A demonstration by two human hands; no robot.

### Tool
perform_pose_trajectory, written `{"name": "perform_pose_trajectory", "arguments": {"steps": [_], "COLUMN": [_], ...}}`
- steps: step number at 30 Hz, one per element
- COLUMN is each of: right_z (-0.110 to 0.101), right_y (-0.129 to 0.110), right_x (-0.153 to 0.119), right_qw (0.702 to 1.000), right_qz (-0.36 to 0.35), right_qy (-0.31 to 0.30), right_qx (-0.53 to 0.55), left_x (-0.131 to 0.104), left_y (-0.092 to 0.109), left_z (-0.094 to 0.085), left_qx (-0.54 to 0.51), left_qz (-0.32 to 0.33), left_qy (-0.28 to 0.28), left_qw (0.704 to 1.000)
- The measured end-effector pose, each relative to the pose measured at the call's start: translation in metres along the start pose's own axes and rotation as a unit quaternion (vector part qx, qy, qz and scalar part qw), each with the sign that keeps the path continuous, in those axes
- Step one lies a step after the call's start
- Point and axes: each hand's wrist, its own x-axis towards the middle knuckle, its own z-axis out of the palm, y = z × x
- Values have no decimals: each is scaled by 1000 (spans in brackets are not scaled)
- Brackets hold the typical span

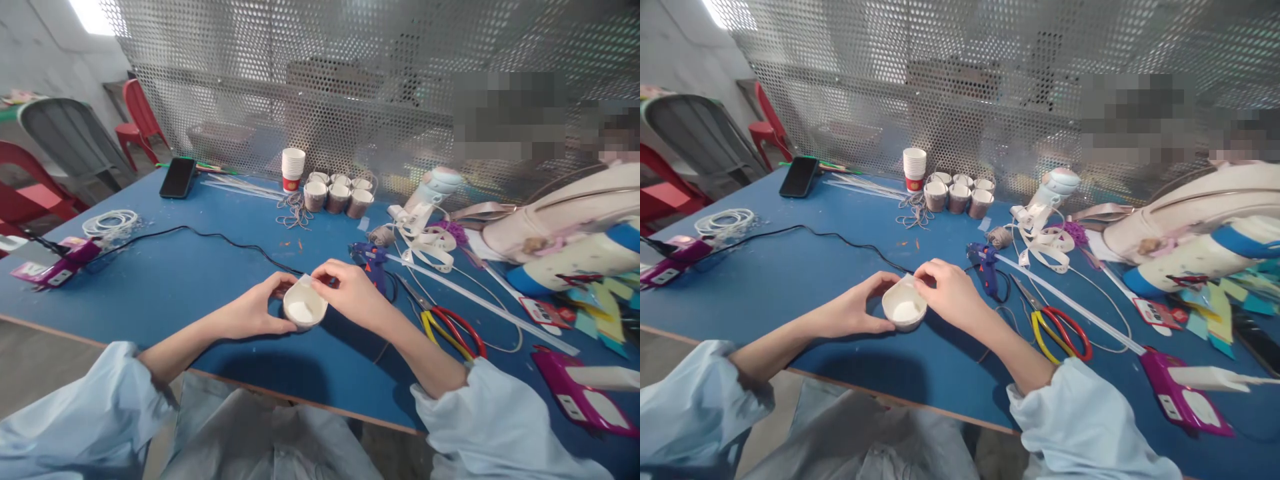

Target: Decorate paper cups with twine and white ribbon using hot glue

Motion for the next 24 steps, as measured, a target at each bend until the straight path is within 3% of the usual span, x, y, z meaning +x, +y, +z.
{"name": "perform_pose_trajectory", "arguments": {"steps": [4,8,11,13,15,18,24], "right_z": [-4,-8,-8,-7,-6,-6,-9], "right_y": [0,1,4,5,6,5,-1], "right_x": [-15,-23,-24,-24,-25,-25,-29], "right_qw": [996,994,994,994,994,993,995], "right_qz": [-65,-60,-58,-60,-64,-68,-39], "right_qy": [-5,-32,-25,-27,-29,-27,-51], "right_qx": [67,82,84,87,88,88,81], "left_x": [3,3,-2,-7,-12,-14,-7], "left_y": [0,-6,-7,-3,2,9,4], "left_z": [-2,-1,0,2,8,25,54], "left_qx": [-17,2,92,176,260,348,363], "left_qz": [-4,0,83,161,200,185,164], "left_qy": [-18,-8,15,46,91,143,204], "left_qw": [1000,1000,992,970,940,908,894]}}
